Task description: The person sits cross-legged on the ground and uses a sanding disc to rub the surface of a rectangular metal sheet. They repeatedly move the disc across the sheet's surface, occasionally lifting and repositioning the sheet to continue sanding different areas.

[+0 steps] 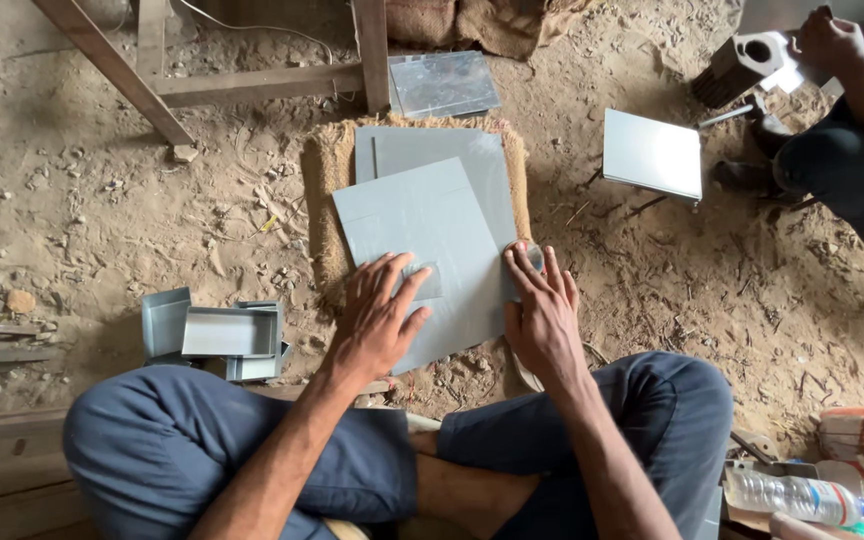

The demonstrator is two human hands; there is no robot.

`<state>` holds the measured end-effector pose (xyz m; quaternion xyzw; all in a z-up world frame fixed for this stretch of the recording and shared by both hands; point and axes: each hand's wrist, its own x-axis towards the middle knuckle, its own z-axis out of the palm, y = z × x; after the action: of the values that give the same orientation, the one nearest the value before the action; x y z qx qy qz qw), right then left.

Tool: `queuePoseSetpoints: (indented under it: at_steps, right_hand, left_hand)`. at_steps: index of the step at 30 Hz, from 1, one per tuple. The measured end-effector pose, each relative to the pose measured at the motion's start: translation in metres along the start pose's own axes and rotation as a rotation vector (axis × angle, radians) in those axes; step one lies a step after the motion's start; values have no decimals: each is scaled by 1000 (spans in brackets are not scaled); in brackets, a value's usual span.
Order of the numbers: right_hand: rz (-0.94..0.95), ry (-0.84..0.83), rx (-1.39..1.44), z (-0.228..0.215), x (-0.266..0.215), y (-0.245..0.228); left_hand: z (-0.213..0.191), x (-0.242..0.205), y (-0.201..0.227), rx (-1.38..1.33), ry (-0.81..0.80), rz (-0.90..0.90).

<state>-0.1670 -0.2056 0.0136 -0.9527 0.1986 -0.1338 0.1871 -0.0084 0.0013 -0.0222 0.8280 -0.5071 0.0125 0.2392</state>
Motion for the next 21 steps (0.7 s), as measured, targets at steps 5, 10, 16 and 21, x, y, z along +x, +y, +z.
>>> queuePoseSetpoints:
  at_steps: [5,10,16,21]
  right_hand:
    - [34,18,7,-5,4,3]
    - [22,59,119,3,2,8]
    - [49,131,188,7,8,15]
    - [60,152,264,12,6,17]
  left_hand:
    - [-4,4,2,1,5,13]
    - [0,-3,1,-37,31,23]
    - [6,3,-2,-6,37,40]
    - [9,0,-5,-33,5,11]
